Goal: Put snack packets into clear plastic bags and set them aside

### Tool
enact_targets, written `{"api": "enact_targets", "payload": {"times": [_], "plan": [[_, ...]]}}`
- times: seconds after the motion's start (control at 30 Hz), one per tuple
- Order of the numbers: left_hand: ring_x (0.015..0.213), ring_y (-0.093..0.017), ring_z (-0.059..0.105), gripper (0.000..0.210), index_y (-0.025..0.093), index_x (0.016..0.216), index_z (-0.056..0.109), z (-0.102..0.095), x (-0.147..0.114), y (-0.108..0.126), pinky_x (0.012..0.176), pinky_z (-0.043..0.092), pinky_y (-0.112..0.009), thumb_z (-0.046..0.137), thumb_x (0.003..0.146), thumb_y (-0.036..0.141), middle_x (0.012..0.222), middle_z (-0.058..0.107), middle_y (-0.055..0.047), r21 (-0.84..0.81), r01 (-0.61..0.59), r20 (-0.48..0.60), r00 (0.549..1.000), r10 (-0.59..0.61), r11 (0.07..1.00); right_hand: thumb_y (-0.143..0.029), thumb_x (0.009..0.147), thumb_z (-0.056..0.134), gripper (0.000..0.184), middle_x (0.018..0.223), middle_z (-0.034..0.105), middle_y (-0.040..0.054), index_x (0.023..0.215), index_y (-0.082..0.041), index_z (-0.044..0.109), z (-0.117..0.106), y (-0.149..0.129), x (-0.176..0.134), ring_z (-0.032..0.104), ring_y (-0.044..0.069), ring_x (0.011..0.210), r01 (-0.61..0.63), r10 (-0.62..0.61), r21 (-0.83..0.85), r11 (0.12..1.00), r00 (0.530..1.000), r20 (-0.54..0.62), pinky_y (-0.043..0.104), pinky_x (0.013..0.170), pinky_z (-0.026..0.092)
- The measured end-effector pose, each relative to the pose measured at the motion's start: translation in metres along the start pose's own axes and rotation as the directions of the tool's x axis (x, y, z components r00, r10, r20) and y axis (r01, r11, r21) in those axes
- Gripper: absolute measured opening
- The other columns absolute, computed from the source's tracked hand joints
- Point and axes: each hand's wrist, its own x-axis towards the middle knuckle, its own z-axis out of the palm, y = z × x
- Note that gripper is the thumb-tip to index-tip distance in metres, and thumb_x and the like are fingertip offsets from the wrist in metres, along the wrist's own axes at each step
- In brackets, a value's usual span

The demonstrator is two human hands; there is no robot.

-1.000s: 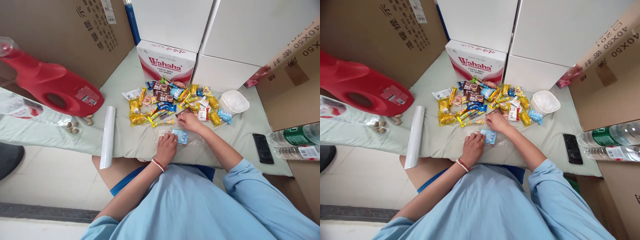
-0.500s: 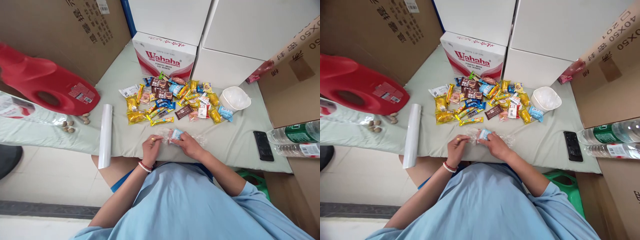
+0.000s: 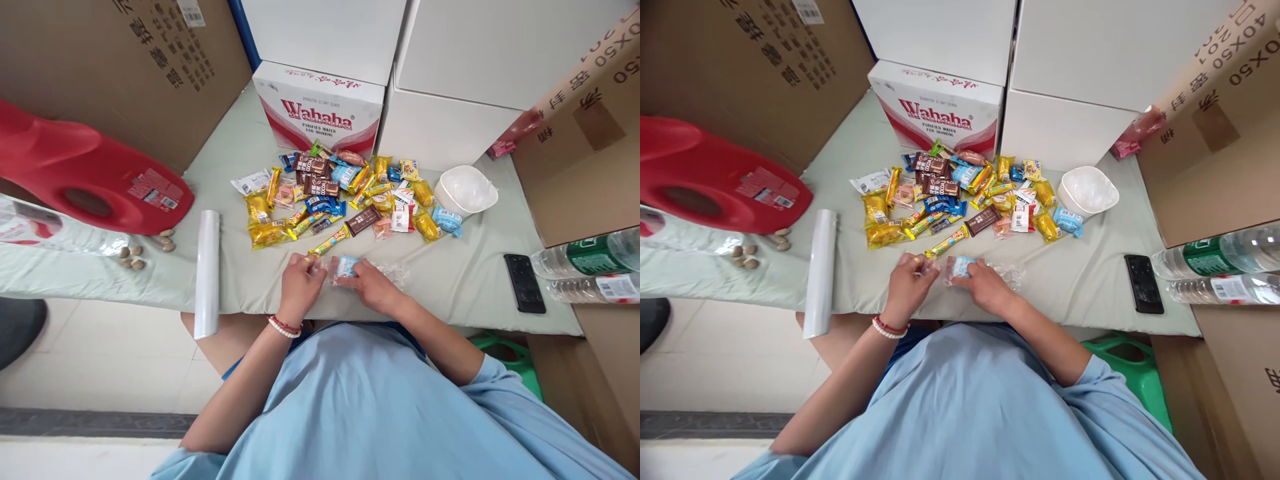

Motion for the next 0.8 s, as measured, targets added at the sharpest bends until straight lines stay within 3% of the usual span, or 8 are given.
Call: {"api": "enact_targets", "payload": {"times": [0.13, 0.27, 0.4, 0.47, 0.53, 0.6, 0.67, 0.8], "plan": [[0.072, -0.017, 0.061, 0.012, 0.021, 0.087, 0.069, 0.015, 0.000, 0.026, 0.072, 0.053, -0.031, 0.060, 0.090, 0.029, 0.078, 0.065, -0.001, -0.165, -0.009, 0.221, 0.974, 0.046, 0.986, -0.009, 0.099, 0.049, 0.039, 0.105, 0.060, 0.0094, 0.120, -0.023, 0.078, 0.006, -0.005, -0.002, 0.050, 0.026, 0.100, 0.044, -0.044, 0.005, 0.999, 0.998, -0.042, 0.051, 0.113, 0.039], [0.100, -0.025, 0.067, 0.026, 0.018, 0.101, 0.077, 0.037, 0.000, 0.039, 0.096, 0.056, -0.043, 0.053, 0.097, 0.027, 0.101, 0.070, -0.010, -0.003, -0.175, 0.312, 0.935, 0.168, 0.985, -0.012, 0.096, 0.054, 0.028, 0.123, 0.063, 0.0175, 0.110, -0.017, 0.078, 0.004, -0.005, -0.021, 0.051, 0.032, 0.120, 0.107, -0.102, 0.050, 0.993, 0.990, -0.098, 0.054, 0.113, 0.041], [0.111, -0.029, 0.063, 0.028, 0.015, 0.108, 0.074, 0.048, -0.014, 0.036, 0.116, 0.045, -0.058, 0.049, 0.101, 0.025, 0.112, 0.066, -0.014, 0.229, -0.441, 0.317, 0.877, 0.362, 0.868, -0.023, 0.101, 0.056, 0.021, 0.112, 0.071, 0.0122, 0.103, -0.021, 0.077, -0.013, 0.005, -0.045, 0.059, 0.027, 0.117, 0.208, -0.175, 0.249, 0.946, 0.973, -0.148, 0.045, 0.108, 0.047], [0.112, -0.029, 0.063, 0.029, 0.014, 0.119, 0.070, 0.051, -0.023, 0.033, 0.123, 0.035, -0.063, 0.048, 0.102, 0.022, 0.116, 0.066, -0.015, 0.319, -0.510, 0.325, 0.851, 0.413, 0.799, -0.029, 0.107, 0.048, 0.029, 0.104, 0.072, 0.0097, 0.106, -0.022, 0.076, -0.020, 0.014, -0.050, 0.062, 0.024, 0.107, 0.033, 0.054, 0.296, 0.955, 0.958, -0.282, 0.041, 0.102, 0.050], [0.114, -0.029, 0.064, 0.033, 0.014, 0.128, 0.066, 0.054, -0.029, 0.031, 0.127, 0.030, -0.063, 0.049, 0.101, 0.019, 0.123, 0.067, -0.015, 0.383, -0.536, 0.336, 0.839, 0.428, 0.752, -0.038, 0.108, 0.046, 0.035, 0.106, 0.070, 0.0129, 0.116, -0.020, 0.075, -0.021, 0.026, -0.048, 0.060, 0.028, 0.107, -0.257, 0.354, 0.264, 0.930, 0.821, -0.448, 0.045, 0.102, 0.049], [0.116, -0.030, 0.065, 0.037, 0.013, 0.134, 0.063, 0.055, -0.033, 0.030, 0.127, 0.030, -0.062, 0.050, 0.100, 0.017, 0.129, 0.067, -0.016, 0.419, -0.542, 0.344, 0.837, 0.425, 0.728, -0.048, 0.103, 0.056, 0.044, 0.117, 0.065, 0.0191, 0.127, -0.015, 0.072, -0.016, 0.037, -0.045, 0.054, 0.034, 0.117, -0.469, 0.497, 0.199, 0.861, 0.687, -0.530, 0.052, 0.107, 0.045], [0.120, -0.031, 0.065, 0.041, 0.012, 0.139, 0.061, 0.055, -0.035, 0.029, 0.127, 0.030, -0.062, 0.050, 0.099, 0.016, 0.135, 0.066, -0.018, 0.442, -0.546, 0.348, 0.836, 0.425, 0.712, -0.051, 0.095, 0.068, 0.050, 0.129, 0.060, 0.0229, 0.126, -0.013, 0.071, -0.010, 0.045, -0.044, 0.046, 0.040, 0.130, -0.533, 0.520, 0.128, 0.836, 0.697, -0.493, 0.056, 0.111, 0.042], [0.121, -0.032, 0.067, 0.046, 0.012, 0.144, 0.060, 0.052, -0.040, 0.030, 0.121, 0.039, -0.060, 0.048, 0.100, 0.014, 0.144, 0.063, -0.020, 0.462, -0.543, 0.368, 0.837, 0.405, 0.701, -0.033, 0.092, 0.068, 0.017, 0.135, 0.060, 0.0191, 0.100, -0.018, 0.073, -0.009, 0.045, -0.053, 0.045, 0.038, 0.136, -0.497, 0.485, 0.076, 0.865, 0.786, -0.382, 0.051, 0.110, 0.043]]}}
